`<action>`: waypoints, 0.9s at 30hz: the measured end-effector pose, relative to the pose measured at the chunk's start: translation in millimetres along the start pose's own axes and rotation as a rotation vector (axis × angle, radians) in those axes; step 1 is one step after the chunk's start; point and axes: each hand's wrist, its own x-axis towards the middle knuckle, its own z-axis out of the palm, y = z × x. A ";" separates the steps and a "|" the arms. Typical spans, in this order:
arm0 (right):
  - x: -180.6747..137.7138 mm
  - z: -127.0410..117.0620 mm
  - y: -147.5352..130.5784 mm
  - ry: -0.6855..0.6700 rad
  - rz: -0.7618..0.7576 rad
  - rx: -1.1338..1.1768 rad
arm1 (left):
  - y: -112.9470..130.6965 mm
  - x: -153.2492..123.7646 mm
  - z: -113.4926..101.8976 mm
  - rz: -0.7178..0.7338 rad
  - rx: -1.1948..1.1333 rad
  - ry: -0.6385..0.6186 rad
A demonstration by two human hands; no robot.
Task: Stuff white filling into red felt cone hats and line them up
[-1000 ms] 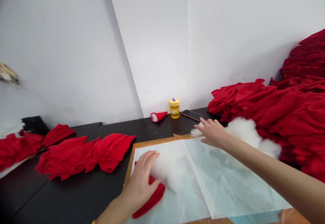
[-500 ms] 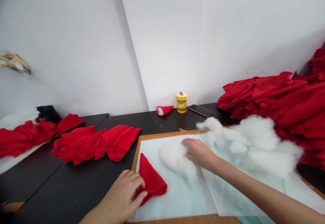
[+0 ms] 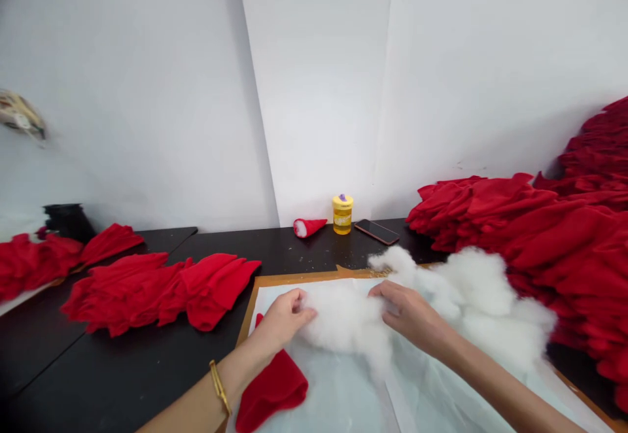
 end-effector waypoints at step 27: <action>-16.0 20.1 -21.3 0.016 -0.054 -0.165 | 15.0 -18.5 7.2 0.365 0.535 -0.037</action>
